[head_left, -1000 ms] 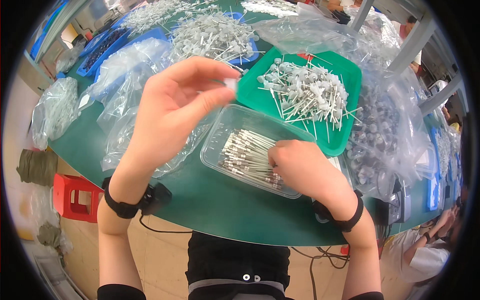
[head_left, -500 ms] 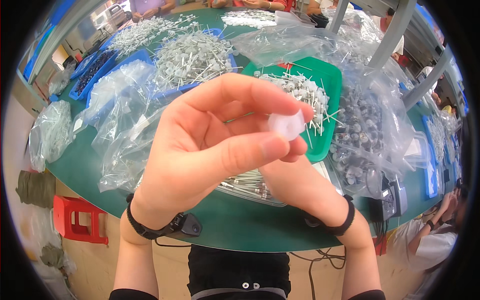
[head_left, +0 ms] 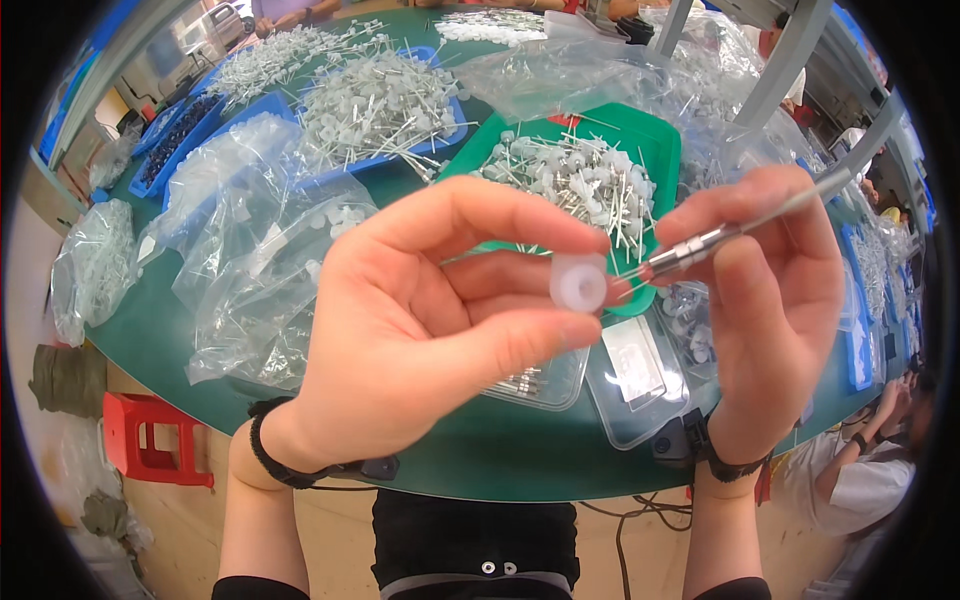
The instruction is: The person is assembling small white plastic components by inserting metal stems into them using a thin probe tool.
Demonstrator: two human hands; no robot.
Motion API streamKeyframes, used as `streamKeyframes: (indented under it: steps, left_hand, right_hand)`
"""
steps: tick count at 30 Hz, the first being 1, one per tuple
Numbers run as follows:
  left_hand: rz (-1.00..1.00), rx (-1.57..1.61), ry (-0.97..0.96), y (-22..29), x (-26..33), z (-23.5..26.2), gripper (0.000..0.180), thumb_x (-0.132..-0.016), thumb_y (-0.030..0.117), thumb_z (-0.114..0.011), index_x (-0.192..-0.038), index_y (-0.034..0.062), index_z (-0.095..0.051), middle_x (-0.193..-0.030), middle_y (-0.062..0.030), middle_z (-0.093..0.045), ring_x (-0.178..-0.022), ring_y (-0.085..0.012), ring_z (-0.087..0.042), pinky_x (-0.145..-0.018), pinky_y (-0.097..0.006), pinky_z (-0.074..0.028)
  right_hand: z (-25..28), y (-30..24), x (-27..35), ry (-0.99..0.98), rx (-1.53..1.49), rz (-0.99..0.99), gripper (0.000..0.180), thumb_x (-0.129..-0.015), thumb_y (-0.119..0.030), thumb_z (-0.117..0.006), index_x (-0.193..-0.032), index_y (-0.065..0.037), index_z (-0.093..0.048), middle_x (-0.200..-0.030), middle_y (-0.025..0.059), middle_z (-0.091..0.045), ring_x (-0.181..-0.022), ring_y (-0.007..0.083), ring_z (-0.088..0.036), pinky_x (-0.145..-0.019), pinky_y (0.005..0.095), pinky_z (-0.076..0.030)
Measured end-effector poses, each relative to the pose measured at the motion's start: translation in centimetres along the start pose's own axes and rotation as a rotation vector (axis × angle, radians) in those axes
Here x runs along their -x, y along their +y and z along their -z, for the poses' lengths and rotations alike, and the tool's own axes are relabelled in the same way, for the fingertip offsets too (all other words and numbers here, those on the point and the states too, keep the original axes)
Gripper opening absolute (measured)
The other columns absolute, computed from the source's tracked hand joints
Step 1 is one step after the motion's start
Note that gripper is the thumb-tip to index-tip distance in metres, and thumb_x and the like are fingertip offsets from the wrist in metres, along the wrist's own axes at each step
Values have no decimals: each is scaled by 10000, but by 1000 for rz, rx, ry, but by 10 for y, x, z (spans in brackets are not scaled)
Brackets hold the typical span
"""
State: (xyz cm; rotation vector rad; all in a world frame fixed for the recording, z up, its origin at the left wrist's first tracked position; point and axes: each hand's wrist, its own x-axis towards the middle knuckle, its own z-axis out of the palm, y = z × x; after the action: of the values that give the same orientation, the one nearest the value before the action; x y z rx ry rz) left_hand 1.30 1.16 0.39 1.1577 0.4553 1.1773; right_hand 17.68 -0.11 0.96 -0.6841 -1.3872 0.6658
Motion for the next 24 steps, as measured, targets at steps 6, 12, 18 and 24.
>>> streamKeyframes:
  steps: [6, 12, 18, 24]
  left_hand:
    - [-44, -13, -111, 0, 6, -3, 366, -597, -151, -626, -910, -39, -474, -986, -182, -531, -915, -255, -567, -777, -395, -510]
    - [-96, -65, -148, -1, 7, -1, 380, -600, -127, -653, -922, -36, -471, -990, -196, -528, -897, -244, -572, -746, -340, -508]
    - [-149, -142, -168, 1, 9, -2, 377, -608, -116, -660, -925, -44, -470, -977, -204, -525, -907, -242, -564, -755, -332, -502]
    - [-196, -228, -195, -2, 8, -1, 361, -618, -104, -664, -930, -67, -487, -979, -204, -516, -920, -249, -556, -765, -326, -498]
  right_hand:
    - [-2, 0, 5, -77, 27, 171, 206, -816, -174, -533, -880, -24, -406, -734, 150, -551, -624, 172, -554, -583, 241, -464]
    - [-3, -13, 6, -84, 147, 167, 239, -824, -204, -528, -858, -14, -386, -693, 166, -548, -541, 177, -553, -516, 238, -479]
    - [1, -10, 11, -55, 212, 250, 267, -824, -237, -535, -839, -14, -390, -620, 164, -556, -492, 168, -553, -479, 230, -474]
    - [-4, -7, 16, 34, 158, 223, 266, -823, -234, -534, -802, -16, -385, -575, 154, -561, -447, 168, -553, -431, 229, -468]
